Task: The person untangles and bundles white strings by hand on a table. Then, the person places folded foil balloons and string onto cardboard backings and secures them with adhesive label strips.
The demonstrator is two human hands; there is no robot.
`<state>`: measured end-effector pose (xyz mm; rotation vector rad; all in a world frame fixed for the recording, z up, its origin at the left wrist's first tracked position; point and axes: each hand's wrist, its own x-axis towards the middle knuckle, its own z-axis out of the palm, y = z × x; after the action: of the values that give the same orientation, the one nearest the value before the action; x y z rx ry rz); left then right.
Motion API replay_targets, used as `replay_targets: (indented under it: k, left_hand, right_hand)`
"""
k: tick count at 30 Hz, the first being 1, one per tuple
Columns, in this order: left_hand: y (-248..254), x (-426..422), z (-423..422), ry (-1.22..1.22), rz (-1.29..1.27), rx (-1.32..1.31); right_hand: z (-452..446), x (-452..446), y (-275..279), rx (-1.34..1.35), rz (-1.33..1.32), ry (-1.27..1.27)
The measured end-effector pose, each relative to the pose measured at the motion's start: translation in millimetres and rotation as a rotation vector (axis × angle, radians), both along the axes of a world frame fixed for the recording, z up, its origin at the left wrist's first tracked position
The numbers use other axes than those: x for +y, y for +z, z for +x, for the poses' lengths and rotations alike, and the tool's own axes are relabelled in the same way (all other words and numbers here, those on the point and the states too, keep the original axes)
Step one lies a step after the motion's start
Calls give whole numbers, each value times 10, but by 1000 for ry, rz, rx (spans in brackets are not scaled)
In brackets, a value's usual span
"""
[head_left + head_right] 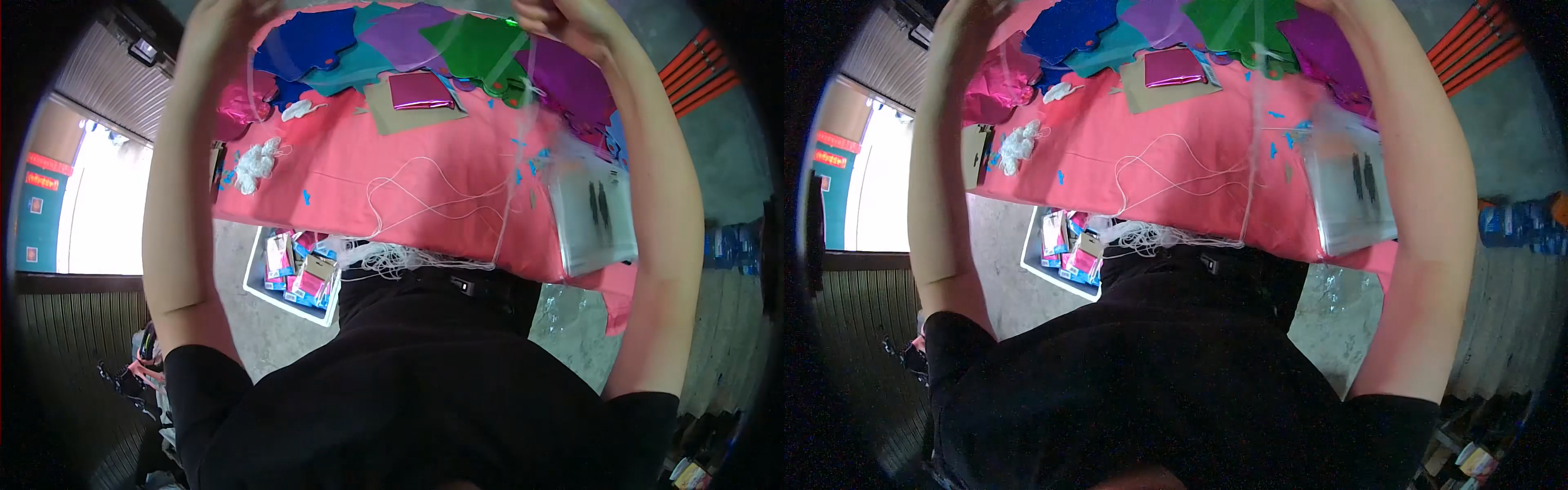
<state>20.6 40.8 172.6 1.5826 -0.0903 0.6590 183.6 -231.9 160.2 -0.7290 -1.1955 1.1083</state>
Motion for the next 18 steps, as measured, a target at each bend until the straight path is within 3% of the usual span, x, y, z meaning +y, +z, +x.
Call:
replay_targets:
  k: [2,5,8,15,17,18]
  left_hand:
    - [96,-723,29,-161,-129,-3]
    - [179,-1120,60,-313,-177,81]
    - [62,-788,362,-532,-130,226]
    - [77,-441,266,-425,-207,190]
    - [124,-292,309,-426,-217,185]
    - [154,-152,369,-757,-414,257]
  right_hand:
    - [-558,230,440,-245,-324,-763]
    - [-658,404,746,-368,-172,-848]
    - [-679,300,773,-381,-143,-896]
    - [-832,223,362,-87,-241,-858]
    - [-576,187,348,-124,-128,-830]
    - [-505,141,350,-146,-72,-817]
